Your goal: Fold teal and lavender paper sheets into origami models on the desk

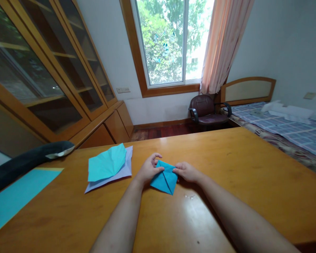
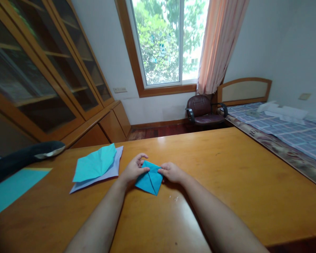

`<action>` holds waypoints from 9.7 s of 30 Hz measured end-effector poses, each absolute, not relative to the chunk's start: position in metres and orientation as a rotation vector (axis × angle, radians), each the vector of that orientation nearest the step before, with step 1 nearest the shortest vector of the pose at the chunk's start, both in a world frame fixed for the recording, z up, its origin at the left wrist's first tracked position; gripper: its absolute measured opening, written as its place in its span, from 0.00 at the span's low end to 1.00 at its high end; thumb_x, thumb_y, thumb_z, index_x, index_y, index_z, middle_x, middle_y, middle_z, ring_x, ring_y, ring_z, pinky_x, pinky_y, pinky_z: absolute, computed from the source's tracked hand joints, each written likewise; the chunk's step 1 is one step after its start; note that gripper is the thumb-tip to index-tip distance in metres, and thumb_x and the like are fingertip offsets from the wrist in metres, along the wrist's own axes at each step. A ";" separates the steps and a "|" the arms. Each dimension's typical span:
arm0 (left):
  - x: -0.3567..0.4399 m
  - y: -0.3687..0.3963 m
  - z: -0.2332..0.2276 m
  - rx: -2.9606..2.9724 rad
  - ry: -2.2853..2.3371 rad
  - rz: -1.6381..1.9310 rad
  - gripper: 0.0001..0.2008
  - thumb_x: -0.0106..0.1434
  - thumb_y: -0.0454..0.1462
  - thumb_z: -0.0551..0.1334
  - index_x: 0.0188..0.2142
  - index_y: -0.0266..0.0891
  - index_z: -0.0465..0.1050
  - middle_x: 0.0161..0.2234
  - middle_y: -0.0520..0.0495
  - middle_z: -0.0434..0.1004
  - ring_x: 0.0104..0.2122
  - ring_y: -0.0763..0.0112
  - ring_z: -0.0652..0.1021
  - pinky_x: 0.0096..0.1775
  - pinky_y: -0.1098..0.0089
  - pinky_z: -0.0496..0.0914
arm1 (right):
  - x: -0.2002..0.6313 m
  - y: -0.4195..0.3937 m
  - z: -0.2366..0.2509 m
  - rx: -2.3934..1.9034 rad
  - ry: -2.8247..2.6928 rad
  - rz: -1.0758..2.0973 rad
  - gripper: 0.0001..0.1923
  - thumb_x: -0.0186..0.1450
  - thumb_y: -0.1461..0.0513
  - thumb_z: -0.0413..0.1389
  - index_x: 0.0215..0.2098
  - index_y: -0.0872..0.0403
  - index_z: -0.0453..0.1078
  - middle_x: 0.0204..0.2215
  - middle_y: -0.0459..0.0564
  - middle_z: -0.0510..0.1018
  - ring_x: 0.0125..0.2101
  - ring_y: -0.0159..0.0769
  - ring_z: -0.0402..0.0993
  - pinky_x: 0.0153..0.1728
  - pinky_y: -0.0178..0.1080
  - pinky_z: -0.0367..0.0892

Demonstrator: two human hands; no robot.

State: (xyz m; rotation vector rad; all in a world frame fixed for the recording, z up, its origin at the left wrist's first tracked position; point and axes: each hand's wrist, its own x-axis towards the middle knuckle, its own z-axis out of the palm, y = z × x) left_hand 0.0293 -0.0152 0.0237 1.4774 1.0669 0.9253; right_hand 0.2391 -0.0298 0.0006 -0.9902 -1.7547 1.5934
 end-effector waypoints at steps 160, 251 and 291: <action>0.024 -0.004 -0.003 2.276 1.508 0.752 0.21 0.52 0.37 0.66 0.47 0.39 0.74 0.46 0.43 0.77 0.45 0.59 0.75 0.49 0.62 0.66 | 0.236 -0.030 -0.007 -1.403 -2.260 0.467 0.25 0.64 0.63 0.47 0.59 0.56 0.62 0.60 0.57 0.63 0.59 0.43 0.60 0.59 0.46 0.53; 0.042 -0.014 0.010 2.062 1.068 0.928 0.12 0.60 0.40 0.61 0.42 0.43 0.78 0.47 0.48 0.77 0.47 0.64 0.75 0.53 0.65 0.66 | 0.252 -0.011 -0.010 -1.125 -1.726 0.931 0.12 0.58 0.56 0.56 0.25 0.55 0.76 0.46 0.56 0.76 0.48 0.42 0.72 0.52 0.44 0.62; 0.056 -0.028 0.007 3.033 1.201 1.063 0.14 0.64 0.34 0.56 0.48 0.38 0.73 0.46 0.44 0.78 0.47 0.60 0.75 0.48 0.59 0.67 | 0.232 -0.029 0.009 -1.196 -1.883 0.466 0.09 0.60 0.58 0.54 0.25 0.55 0.67 0.22 0.47 0.72 0.23 0.31 0.64 0.26 0.33 0.59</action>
